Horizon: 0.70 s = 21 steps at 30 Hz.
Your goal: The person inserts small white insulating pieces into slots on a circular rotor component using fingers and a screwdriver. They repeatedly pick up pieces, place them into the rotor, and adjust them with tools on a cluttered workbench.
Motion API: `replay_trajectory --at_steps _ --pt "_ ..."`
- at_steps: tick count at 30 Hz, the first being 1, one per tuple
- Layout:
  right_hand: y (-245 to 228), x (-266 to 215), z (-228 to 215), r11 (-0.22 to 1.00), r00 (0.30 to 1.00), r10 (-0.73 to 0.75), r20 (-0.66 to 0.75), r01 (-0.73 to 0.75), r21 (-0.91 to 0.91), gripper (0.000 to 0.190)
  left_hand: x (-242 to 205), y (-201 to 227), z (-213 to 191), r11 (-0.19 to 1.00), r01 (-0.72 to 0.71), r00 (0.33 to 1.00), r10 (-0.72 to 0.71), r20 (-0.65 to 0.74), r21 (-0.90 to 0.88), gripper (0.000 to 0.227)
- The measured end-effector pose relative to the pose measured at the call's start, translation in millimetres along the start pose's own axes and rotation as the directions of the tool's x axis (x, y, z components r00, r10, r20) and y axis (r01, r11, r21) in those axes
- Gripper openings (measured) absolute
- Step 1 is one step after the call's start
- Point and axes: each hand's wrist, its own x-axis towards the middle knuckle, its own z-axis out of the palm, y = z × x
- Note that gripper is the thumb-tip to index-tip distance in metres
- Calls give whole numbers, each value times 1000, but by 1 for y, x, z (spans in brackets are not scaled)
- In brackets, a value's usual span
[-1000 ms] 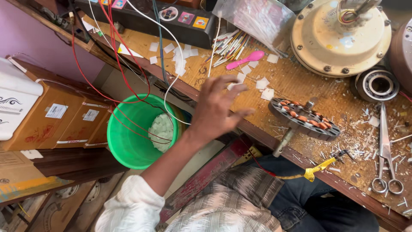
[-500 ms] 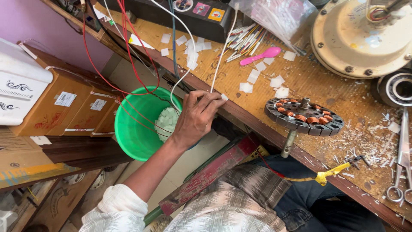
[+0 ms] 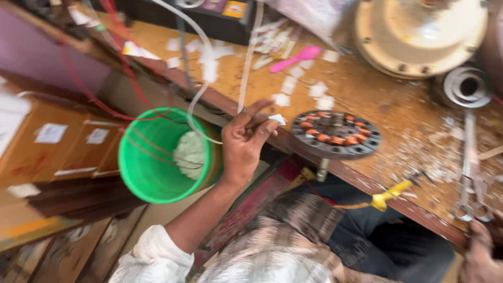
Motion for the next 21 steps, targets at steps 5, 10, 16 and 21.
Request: replay_trajectory --at_steps 5,10,16,21 --pt "10 -3 -20 999 997 14 -72 -18 -50 26 -9 -11 29 989 -112 991 104 -88 -94 15" --pt "17 -10 -22 999 991 -22 -133 28 45 11 1 -6 38 945 -315 935 293 -198 -89 17" --pt "16 -13 -28 996 995 83 -58 -81 37 22 10 16 63 866 -419 907 387 -166 -272 23" --pt "9 2 -13 986 993 -115 -24 111 -121 28 10 23 55 855 -519 846 509 -158 -20 25"
